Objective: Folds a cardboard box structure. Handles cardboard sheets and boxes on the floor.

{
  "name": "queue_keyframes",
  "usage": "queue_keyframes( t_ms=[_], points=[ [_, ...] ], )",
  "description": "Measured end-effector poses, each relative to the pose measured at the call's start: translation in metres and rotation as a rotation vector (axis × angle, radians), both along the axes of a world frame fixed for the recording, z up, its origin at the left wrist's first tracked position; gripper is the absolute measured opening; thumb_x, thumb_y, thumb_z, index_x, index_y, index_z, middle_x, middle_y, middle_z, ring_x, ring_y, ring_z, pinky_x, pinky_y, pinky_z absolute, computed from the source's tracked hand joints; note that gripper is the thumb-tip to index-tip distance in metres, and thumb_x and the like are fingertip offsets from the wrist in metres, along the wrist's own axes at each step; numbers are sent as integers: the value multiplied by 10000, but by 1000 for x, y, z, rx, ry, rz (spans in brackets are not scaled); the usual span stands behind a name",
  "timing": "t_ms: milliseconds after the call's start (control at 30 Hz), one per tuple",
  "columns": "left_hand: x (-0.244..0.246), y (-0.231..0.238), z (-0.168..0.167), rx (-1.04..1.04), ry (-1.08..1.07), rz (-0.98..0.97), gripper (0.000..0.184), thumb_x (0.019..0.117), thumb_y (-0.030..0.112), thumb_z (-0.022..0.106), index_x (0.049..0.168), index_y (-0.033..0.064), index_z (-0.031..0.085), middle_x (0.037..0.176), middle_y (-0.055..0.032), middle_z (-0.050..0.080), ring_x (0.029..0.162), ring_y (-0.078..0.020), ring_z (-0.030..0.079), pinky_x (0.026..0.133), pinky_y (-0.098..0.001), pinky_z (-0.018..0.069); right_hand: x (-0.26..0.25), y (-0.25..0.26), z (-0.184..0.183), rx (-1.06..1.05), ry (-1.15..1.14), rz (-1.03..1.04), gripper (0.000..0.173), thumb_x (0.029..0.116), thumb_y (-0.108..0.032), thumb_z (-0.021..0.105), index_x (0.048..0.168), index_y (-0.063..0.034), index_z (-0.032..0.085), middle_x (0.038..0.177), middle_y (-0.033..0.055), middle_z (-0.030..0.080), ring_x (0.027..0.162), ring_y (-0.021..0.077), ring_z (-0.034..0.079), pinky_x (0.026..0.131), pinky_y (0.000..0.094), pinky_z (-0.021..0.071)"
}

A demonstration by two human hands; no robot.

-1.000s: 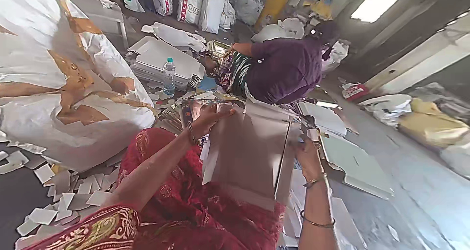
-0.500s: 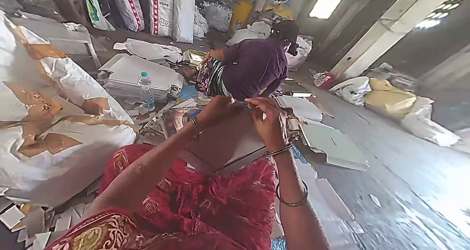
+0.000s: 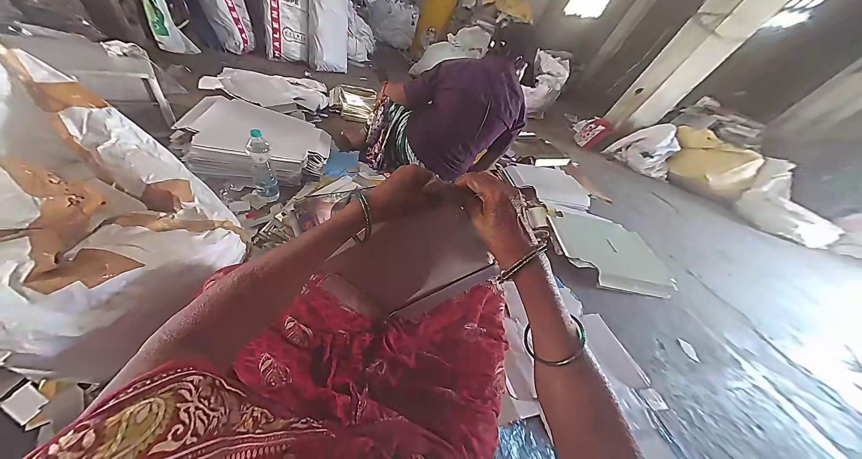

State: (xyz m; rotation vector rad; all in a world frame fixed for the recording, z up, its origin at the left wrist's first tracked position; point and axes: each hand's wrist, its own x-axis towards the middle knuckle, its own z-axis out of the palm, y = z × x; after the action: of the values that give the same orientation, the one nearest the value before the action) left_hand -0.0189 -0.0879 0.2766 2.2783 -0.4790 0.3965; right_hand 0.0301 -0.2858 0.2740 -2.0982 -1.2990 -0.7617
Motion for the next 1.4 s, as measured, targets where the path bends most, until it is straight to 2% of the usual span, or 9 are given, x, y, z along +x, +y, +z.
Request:
queue_keyframes(
  t_ms=[100,367,500,633,867,1000,1067,1233,1400],
  points=[
    [1,1,4,62,-43,-20,224,953,172,701,895,-44,682,780,-122,643,731,-192,603,713,-396,494,4,-7,-4,25,-15,57,154,923,65,612,1042,45,708,1000,218,697,917,346,702,830,485,563],
    [6,12,7,31,-134,-170,157,945,164,711,927,9,726,815,-43,688,759,-60,619,733,-269,504,4,-7,-11,144,-68,151,134,980,-26,595,1034,15,710,999,158,694,937,243,689,847,364,559],
    [10,10,3,-5,-126,-94,187,954,171,701,1013,-2,740,917,-91,725,856,-134,667,823,-352,534,6,-4,-10,170,-94,108,149,942,-13,632,1052,32,723,1051,201,716,995,313,701,892,417,559],
    [6,8,7,-35,-159,-83,168,967,161,687,1001,4,736,872,-66,714,796,-90,642,769,-306,521,-4,-3,-7,139,-150,27,182,934,-20,668,1098,32,725,1033,203,723,965,344,705,866,447,563],
    [-3,3,13,43,-226,-98,215,963,192,685,1023,-11,724,816,-98,696,734,-141,631,705,-340,511,-9,-8,9,150,-35,75,250,980,-81,646,1216,-16,692,1126,152,720,992,228,708,864,377,566],
    [-5,1,14,95,-229,-95,254,961,223,702,1019,-23,727,821,-120,705,745,-161,653,717,-344,525,-10,-14,14,48,-86,96,197,975,-18,616,1134,1,732,1079,184,716,974,277,707,893,398,559],
    [-6,0,14,79,-220,-96,237,953,227,716,983,-8,719,778,-83,676,695,-118,609,674,-307,497,-11,-21,17,-14,-134,106,178,964,-13,635,1115,1,727,1046,187,710,926,284,707,855,407,568],
    [-9,-1,10,10,-239,-78,201,901,205,777,973,22,738,848,-59,726,764,-93,662,735,-290,536,-17,-14,33,-110,-150,80,138,926,31,655,1040,32,732,948,197,709,834,314,712,760,421,583],
    [-10,-1,9,-54,-290,-77,171,951,173,698,989,7,720,798,-52,696,706,-62,624,674,-249,509,-21,-11,37,-127,-120,3,131,958,32,611,1046,56,704,978,232,696,880,375,704,780,494,569]
  ],
)
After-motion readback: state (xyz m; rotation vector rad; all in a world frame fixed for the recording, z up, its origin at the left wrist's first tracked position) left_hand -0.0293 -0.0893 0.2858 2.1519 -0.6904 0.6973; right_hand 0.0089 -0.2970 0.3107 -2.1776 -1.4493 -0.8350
